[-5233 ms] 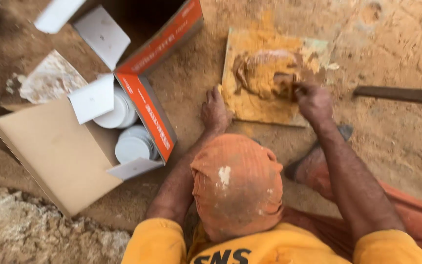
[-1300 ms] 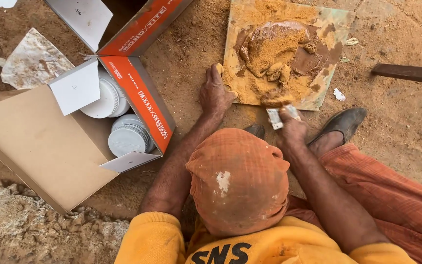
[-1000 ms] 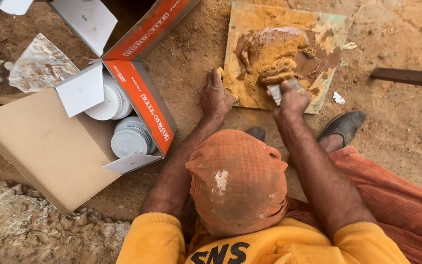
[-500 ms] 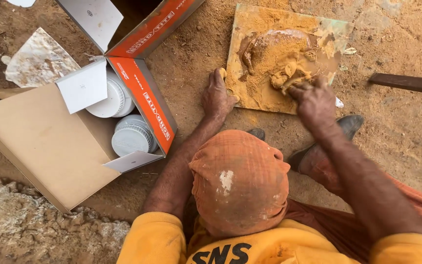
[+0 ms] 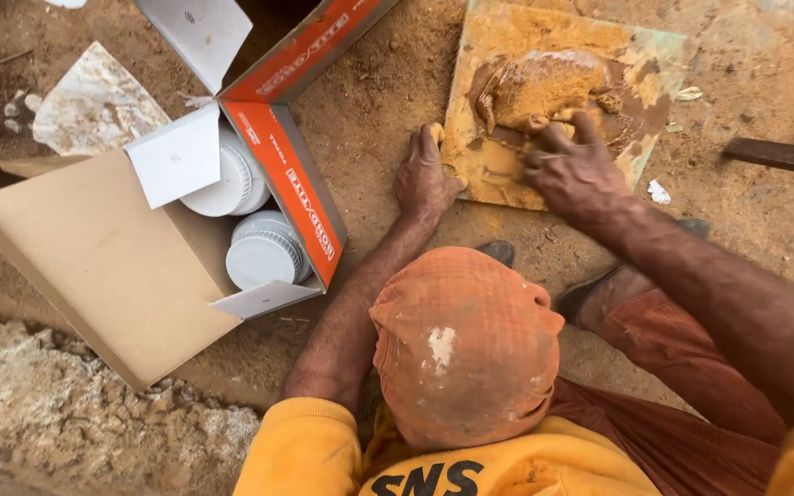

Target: The person mixes adhesive resin and wood powder on a board using a spatula to create wood filler.

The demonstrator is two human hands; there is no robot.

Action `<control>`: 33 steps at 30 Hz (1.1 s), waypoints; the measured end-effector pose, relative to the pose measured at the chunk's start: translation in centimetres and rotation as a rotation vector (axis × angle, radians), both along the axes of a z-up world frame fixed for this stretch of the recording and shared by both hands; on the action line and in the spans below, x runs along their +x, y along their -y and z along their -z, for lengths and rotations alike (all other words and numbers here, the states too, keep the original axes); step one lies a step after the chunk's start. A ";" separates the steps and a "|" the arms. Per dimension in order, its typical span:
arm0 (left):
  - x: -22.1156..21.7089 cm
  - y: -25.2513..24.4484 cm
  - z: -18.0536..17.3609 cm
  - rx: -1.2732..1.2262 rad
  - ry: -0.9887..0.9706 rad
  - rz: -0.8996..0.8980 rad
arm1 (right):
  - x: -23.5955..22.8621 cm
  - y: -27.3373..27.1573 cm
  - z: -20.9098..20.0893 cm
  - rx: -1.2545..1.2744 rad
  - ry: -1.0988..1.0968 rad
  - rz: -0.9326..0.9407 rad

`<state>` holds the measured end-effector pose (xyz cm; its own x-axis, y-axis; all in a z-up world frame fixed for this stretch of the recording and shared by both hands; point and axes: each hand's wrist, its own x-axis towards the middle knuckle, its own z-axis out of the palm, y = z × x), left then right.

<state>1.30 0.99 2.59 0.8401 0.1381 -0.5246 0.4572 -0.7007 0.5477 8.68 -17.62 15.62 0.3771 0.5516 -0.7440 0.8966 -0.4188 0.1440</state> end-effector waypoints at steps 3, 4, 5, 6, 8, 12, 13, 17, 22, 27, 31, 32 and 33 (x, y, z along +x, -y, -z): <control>0.1 0.1 0.3 -0.013 -0.033 -0.014 | 0.3 4.7 1.3 0.086 0.015 0.103; -0.1 0.3 1.1 -0.007 -0.008 -0.027 | 0.1 6.3 1.9 0.239 0.143 0.105; -0.4 0.5 1.8 -0.002 0.016 -0.040 | -0.1 8.1 2.6 0.391 0.274 0.108; -0.4 0.4 1.7 -0.007 0.014 -0.040 | -1.2 8.5 3.5 0.385 0.272 0.108; -0.2 0.2 1.4 -0.013 -0.032 -0.032 | -3.2 9.5 5.4 0.610 0.397 0.370; -0.4 0.2 0.9 -0.042 0.033 -0.054 | -7.0 7.9 7.6 0.486 0.411 0.392; -0.4 0.0 0.9 -0.032 0.017 -0.045 | -6.6 7.2 6.8 0.484 0.281 0.630; -0.9 0.6 3.0 -0.081 0.080 -0.095 | -4.0 7.7 2.9 0.596 0.250 0.964; -0.7 0.4 2.0 -0.027 0.052 -0.052 | -5.5 9.2 2.3 1.075 0.008 2.162; -0.7 0.2 1.9 -0.014 0.034 -0.019 | -11.6 9.0 6.8 1.212 -0.015 2.806; -0.4 0.3 1.5 -0.016 0.023 -0.027 | -12.5 7.4 11.1 1.357 0.014 2.860; -0.4 0.2 1.4 -0.006 0.029 -0.030 | -11.8 6.2 11.0 1.419 0.027 2.844; -0.6 0.3 1.6 -0.001 0.028 -0.030 | -10.3 5.3 10.2 1.418 0.020 2.847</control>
<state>0.74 0.70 0.97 0.8498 0.1628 -0.5013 0.4627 -0.6861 0.5615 -1.65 -22.88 5.42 0.3441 -0.5616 -0.7525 -0.6374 0.4488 -0.6264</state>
